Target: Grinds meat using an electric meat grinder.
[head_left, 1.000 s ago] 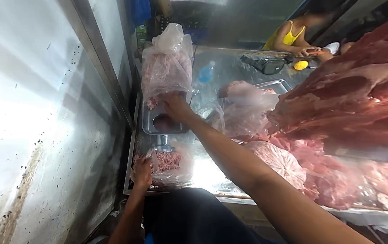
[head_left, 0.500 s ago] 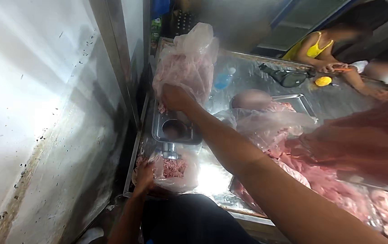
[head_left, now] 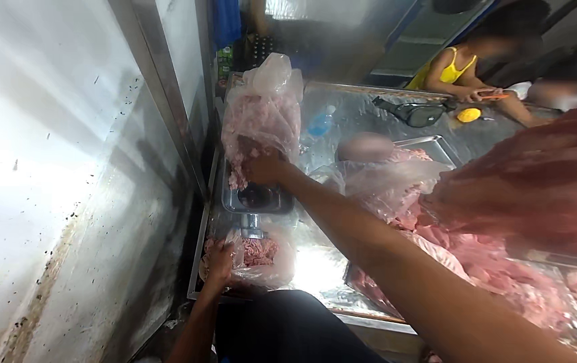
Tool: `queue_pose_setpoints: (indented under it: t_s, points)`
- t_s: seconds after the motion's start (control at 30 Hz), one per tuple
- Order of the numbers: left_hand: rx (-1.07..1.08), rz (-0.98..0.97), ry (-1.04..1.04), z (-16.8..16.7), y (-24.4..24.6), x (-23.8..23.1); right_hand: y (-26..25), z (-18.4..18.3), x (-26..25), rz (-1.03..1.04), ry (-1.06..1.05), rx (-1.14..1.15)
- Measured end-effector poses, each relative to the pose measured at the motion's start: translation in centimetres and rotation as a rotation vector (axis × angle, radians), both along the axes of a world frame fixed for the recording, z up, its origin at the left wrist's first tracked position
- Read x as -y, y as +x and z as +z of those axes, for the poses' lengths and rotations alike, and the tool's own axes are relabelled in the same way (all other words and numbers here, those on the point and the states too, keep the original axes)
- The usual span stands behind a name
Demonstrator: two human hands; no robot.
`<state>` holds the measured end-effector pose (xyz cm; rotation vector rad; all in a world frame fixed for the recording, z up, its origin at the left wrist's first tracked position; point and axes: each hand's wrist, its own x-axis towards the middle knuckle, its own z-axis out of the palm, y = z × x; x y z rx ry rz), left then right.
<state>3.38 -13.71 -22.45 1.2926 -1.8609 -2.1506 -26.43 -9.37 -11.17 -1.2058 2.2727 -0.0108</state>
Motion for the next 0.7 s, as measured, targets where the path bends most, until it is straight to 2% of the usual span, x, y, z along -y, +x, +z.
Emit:
queue_pose_setpoints:
  t_s: [0.13,0.4,0.6,0.7]
  points:
    - [0.014,0.045,0.051,-0.5,1.5,-0.6,2.8,-0.8,-3.2,0.005,-0.098,-0.006]
    - [0.045,0.028,0.013,0.6,0.3,-0.6,2.5,3.1,-2.4,-0.119,-0.313,-0.065]
    - [0.031,-0.025,-0.055,0.5,0.2,-0.3,2.3,-1.8,0.4,0.054,-0.474,-0.034]
    - [0.091,-0.082,-0.090,0.1,0.5,0.2,2.9,-2.1,0.5,0.000,-0.517,-0.013]
